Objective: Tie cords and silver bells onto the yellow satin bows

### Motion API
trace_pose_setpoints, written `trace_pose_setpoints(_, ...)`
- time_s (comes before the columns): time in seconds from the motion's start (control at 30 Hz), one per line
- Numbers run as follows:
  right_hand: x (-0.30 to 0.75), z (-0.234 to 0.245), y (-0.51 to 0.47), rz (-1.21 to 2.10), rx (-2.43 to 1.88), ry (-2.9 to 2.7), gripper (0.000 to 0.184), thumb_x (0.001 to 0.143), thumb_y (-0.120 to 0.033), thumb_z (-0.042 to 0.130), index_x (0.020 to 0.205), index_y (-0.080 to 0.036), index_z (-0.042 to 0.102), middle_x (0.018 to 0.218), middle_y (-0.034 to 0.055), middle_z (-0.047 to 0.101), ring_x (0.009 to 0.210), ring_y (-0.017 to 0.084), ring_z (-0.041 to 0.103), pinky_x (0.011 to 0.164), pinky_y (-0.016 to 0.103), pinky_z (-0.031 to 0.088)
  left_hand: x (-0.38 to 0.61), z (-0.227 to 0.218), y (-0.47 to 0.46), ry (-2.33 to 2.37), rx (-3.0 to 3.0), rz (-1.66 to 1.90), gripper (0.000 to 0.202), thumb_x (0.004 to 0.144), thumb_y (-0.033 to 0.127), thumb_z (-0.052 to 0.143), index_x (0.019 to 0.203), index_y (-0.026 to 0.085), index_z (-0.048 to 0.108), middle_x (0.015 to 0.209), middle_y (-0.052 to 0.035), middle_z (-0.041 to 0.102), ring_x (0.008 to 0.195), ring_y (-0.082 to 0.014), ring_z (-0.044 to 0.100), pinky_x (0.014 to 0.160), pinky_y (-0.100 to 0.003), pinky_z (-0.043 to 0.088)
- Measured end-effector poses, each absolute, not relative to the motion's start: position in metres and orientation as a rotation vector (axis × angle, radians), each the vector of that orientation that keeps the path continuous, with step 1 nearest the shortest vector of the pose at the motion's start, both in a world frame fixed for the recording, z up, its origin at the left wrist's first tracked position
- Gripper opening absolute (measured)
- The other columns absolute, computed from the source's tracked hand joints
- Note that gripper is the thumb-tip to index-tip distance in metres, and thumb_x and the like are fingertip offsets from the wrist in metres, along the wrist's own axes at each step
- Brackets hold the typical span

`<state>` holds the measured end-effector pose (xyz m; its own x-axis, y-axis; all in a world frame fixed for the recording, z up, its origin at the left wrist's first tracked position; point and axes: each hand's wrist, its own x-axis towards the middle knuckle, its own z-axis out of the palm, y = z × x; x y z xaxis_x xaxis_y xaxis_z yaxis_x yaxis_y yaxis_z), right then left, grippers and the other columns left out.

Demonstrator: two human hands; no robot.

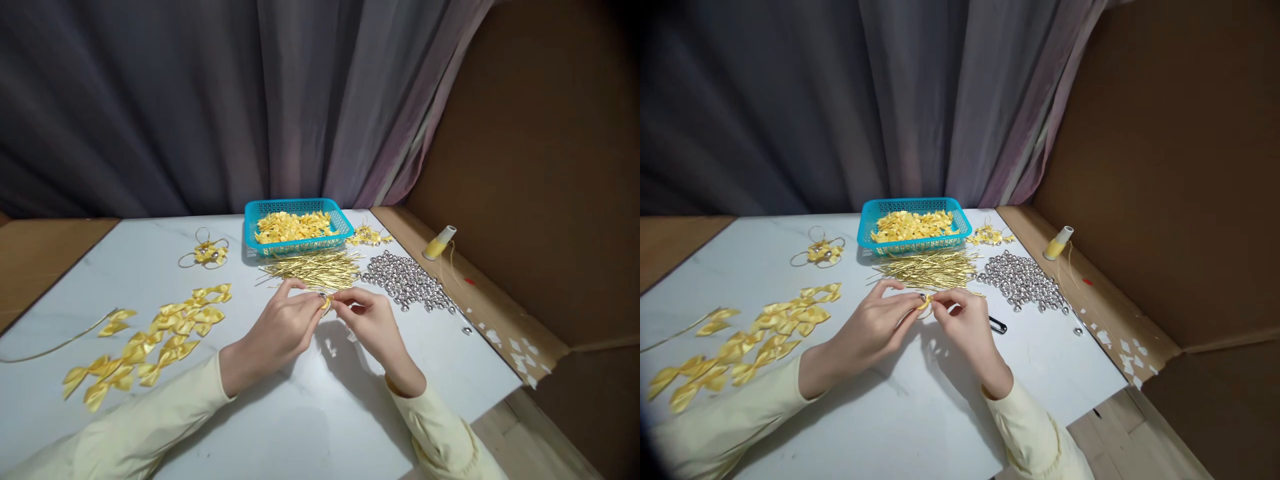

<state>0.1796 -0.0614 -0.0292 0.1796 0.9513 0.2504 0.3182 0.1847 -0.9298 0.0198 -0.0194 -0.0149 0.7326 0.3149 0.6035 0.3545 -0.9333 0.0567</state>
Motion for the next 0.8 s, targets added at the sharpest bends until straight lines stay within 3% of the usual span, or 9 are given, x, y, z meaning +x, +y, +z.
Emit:
trace_pose_setpoints(0.23,0.173,-0.028,-0.065,0.638,-1.336,-1.366,0.013,0.074,-0.021,0.056,0.080,-0.015,0.066,0.071,0.0054,0.067,0.062,0.015,0.061,0.055,0.025,0.049,0.022,-0.013,-0.022,-0.654,-2.828,-1.106,0.017,0.087,0.008,0.043,0.087,0.013,0.059,0.079,-0.0055,0.072,0.065,-0.0164,0.064,0.078,-0.038,0.043)
trace_pose_setpoints(0.47,0.167,-0.029,-0.069,0.654,-1.261,-1.354,0.021,0.074,-0.017,0.054,0.093,-0.019,0.048,0.068,-0.0011,0.061,0.058,0.012,0.057,0.055,0.022,0.047,0.020,-0.012,-0.022,-0.765,-2.822,-1.111,0.016,0.087,0.010,0.043,0.088,0.015,0.058,0.079,-0.0055,0.071,0.066,-0.0169,0.064,0.079,-0.039,0.042)
trace_pose_setpoints(0.8,0.167,-0.029,-0.067,0.834,-1.297,-1.341,0.012,0.071,-0.020,0.053,0.081,-0.016,0.059,0.064,0.0011,0.060,0.055,0.013,0.053,0.054,0.025,0.046,0.020,-0.011,-0.021,-0.788,-2.833,-1.142,0.014,0.087,0.010,0.044,0.088,0.014,0.057,0.078,-0.0046,0.070,0.062,-0.0153,0.060,0.079,-0.038,0.041)
